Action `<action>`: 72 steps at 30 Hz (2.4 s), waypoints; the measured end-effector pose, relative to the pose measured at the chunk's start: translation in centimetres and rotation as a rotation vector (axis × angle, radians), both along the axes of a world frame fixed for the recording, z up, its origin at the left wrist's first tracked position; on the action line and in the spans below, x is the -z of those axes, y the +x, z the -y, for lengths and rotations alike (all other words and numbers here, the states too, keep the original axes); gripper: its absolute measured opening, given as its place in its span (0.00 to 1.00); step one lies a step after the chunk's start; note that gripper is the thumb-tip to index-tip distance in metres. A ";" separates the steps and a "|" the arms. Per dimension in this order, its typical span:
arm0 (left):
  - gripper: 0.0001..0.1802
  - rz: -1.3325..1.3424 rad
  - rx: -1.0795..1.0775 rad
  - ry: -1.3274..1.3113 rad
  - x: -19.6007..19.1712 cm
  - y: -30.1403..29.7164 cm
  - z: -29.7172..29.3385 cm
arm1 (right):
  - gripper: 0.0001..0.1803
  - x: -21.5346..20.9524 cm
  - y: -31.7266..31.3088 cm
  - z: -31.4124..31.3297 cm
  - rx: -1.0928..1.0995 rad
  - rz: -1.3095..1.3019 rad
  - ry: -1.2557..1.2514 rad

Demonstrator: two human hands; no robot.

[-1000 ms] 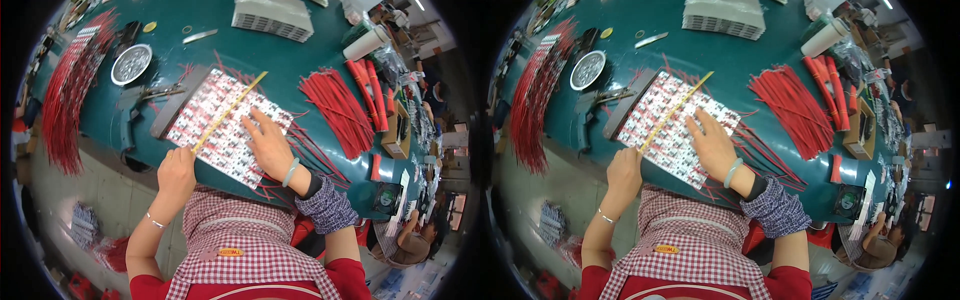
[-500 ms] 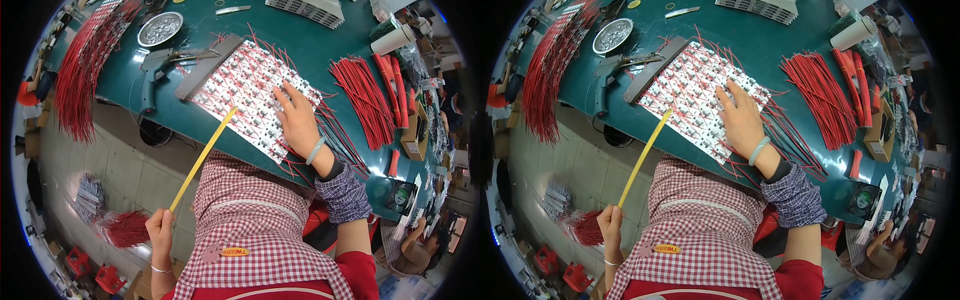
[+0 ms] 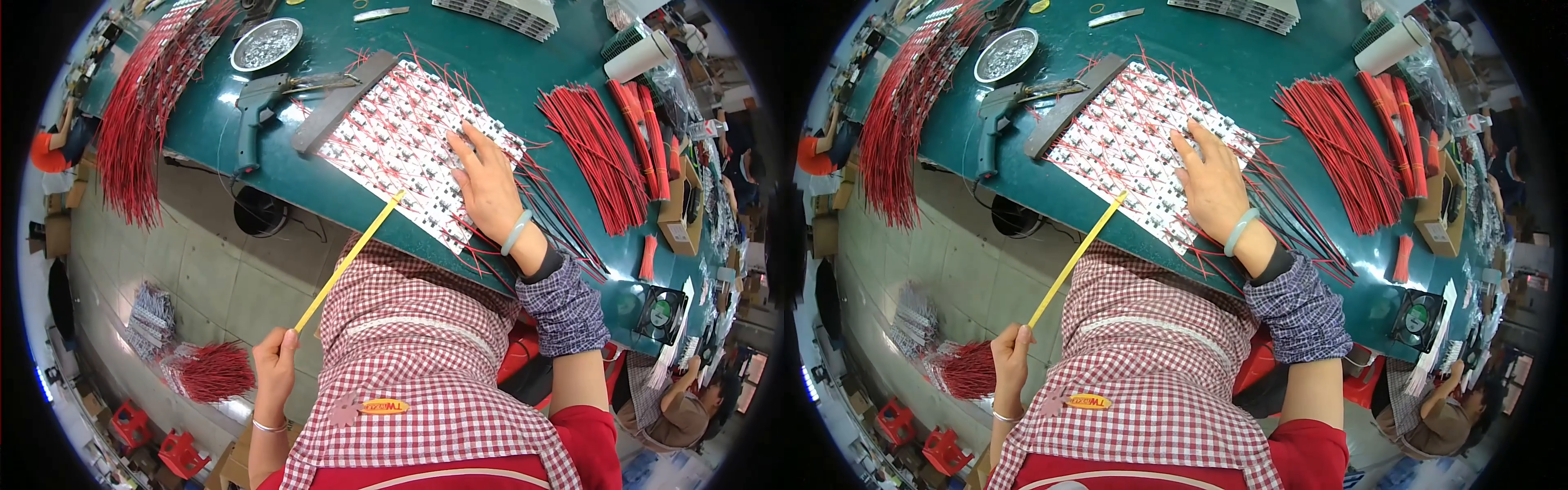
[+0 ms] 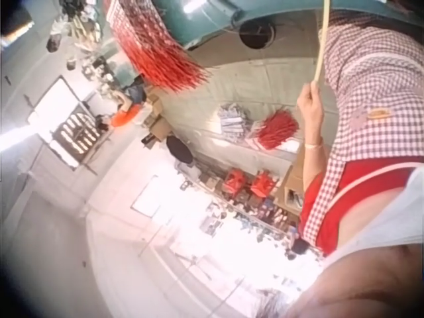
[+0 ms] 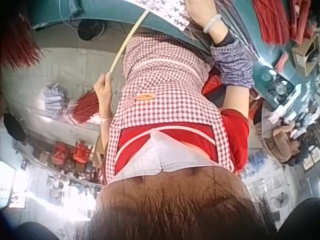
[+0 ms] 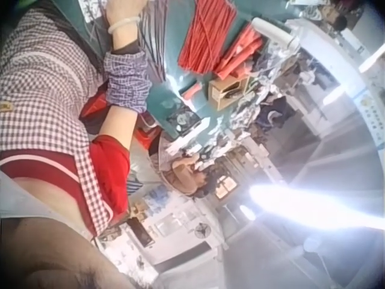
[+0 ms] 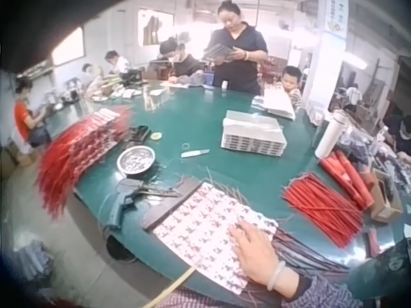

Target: The person solders red wires onto a white circuit board component using a soldering iron.

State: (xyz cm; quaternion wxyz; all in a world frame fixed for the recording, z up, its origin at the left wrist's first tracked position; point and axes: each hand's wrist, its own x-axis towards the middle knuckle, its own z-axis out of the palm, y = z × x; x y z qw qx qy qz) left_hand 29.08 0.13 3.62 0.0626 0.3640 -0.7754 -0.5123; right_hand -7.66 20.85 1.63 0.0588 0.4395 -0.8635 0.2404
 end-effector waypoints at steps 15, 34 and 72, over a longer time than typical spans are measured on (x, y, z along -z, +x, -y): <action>0.15 0.075 0.103 0.083 -0.7 -6.3 -2.0 | 0.31 -0.3 0.2 0.1 0.016 0.023 0.003; 0.07 -0.062 0.173 0.228 0.8 -14.4 -2.5 | 0.31 -0.5 0.3 0.3 0.024 0.112 -0.094; 0.10 -0.166 0.268 0.150 0.5 -21.5 -3.8 | 0.27 -0.5 0.3 0.1 0.015 0.167 -0.181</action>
